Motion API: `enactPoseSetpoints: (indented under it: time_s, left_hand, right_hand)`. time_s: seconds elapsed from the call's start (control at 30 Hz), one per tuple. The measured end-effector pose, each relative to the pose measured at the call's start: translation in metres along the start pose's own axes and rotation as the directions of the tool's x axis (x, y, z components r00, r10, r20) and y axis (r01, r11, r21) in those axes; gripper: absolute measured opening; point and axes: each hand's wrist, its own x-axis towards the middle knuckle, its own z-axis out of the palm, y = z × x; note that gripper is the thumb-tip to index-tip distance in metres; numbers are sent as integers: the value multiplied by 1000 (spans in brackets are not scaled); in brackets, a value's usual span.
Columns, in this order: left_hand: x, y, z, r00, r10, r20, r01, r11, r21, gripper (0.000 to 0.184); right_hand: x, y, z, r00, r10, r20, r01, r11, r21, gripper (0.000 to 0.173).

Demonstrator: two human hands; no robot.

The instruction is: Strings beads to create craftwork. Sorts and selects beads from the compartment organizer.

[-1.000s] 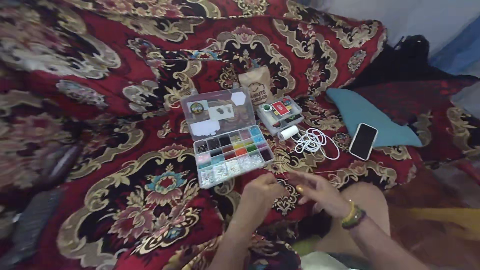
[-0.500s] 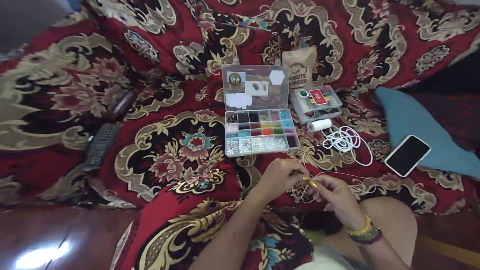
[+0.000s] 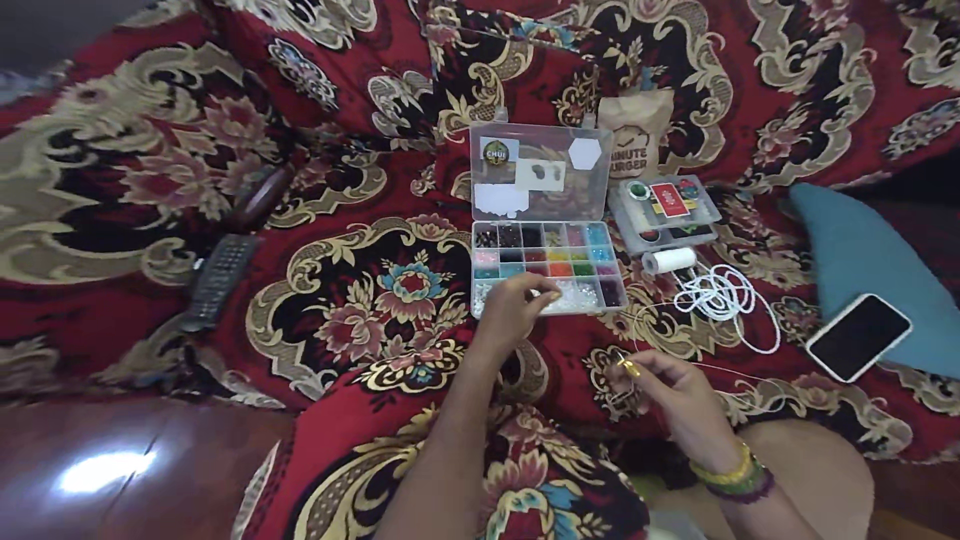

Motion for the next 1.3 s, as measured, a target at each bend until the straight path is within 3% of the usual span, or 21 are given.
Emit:
enactPoseSetpoints:
  time_s: [0.1,0.2,0.43,0.8,0.87,0.97,1.03,1.1,1.2,1.3]
  left_hand:
    - [4,-9,-13,978,-207,-4,201,947,250,18]
    - [8,-9,-15,931,-365,13,333,865,376,18]
    - [13,-18,2,916,-401,25,348,822,452,18]
    - [17,-14,8,884,-466,43,366,745,557,22]
    - [13,-9,4,914,-404,43,346,830,438,23]
    - [5,-9,15,956,-251,151,262,963,-57,23]
    - [-1,-4,30,924,-153,351,309,838,-449,14]
    - [-6,-3,47,856,-54,514,425,640,-640,7]
    - [-9,-4,63,803,-14,596,533,465,-707,17]
    - [-10,-5,67,797,-24,604,548,451,-705,22]
  right_hand:
    - [5,2,10,1000,-11,-2,11,999,44,15]
    - [2,5,18,999,-15,29,13,999,43,14]
    - [-12,15,24,995,22,97,-27,999,44,14]
    - [-13,15,23,999,23,-25,-20,995,95,15]
    - [-13,15,23,999,10,-51,-5,996,93,15]
    - [-13,14,22,995,-29,-94,40,992,117,15]
    - [-12,14,23,989,-66,-133,84,987,138,15]
    - [-12,14,26,979,-102,-176,129,980,150,14]
    - [-12,14,29,964,-152,-218,187,971,149,12]
    - [-12,16,30,964,-150,-218,184,973,142,10]
